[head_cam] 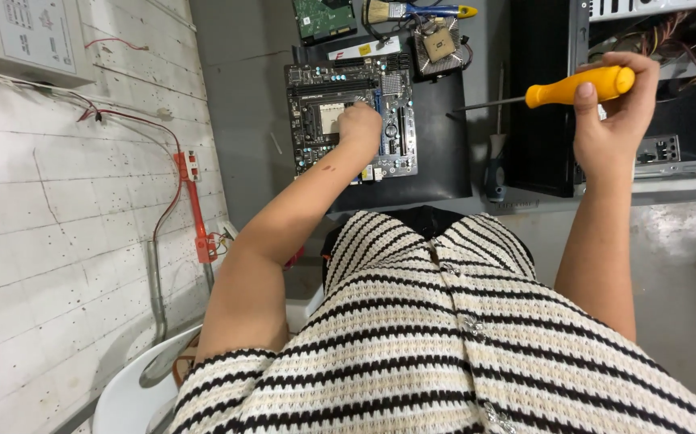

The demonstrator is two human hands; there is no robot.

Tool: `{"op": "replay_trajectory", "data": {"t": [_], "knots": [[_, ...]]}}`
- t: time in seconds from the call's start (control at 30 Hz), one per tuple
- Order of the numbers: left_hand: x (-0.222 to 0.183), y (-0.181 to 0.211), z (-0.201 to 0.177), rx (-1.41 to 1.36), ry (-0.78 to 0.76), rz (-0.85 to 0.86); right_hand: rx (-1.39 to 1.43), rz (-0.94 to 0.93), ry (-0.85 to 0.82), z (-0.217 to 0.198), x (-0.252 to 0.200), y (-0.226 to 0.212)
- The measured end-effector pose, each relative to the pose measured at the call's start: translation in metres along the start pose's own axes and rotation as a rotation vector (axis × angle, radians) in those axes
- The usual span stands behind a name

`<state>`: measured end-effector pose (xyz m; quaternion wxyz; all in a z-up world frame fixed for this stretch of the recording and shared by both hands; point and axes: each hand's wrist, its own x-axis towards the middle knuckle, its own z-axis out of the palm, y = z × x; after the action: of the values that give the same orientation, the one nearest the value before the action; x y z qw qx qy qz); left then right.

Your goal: Removing a motherboard from a PC case and then unscrewing components from the board on a repair bench.

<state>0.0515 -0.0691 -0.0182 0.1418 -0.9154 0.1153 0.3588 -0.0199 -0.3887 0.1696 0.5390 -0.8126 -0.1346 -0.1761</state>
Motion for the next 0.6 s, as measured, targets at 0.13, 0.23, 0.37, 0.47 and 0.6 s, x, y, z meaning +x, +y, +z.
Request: {"op": "replay_trajectory", "data": {"t": [0.13,0.23,0.37,0.47,0.6], "knots": [[0.007,0.003,0.009,0.054,0.1,-0.032,0.076,0.011,0.044,0.008,-0.009,0.008],[0.013,-0.012,0.023,0.077,0.235,0.079,0.076,0.006,0.054,0.008,-0.01,0.01],[-0.007,-0.019,0.014,0.079,0.223,0.167,0.046,-0.033,0.069,0.013,-0.007,0.008],[-0.006,-0.015,0.014,0.116,0.239,0.135,-0.015,-0.063,0.045,0.012,-0.007,0.006],[0.0,-0.016,-0.003,-0.161,0.089,0.03,-0.016,-0.064,0.052,0.012,-0.008,0.006]]}}
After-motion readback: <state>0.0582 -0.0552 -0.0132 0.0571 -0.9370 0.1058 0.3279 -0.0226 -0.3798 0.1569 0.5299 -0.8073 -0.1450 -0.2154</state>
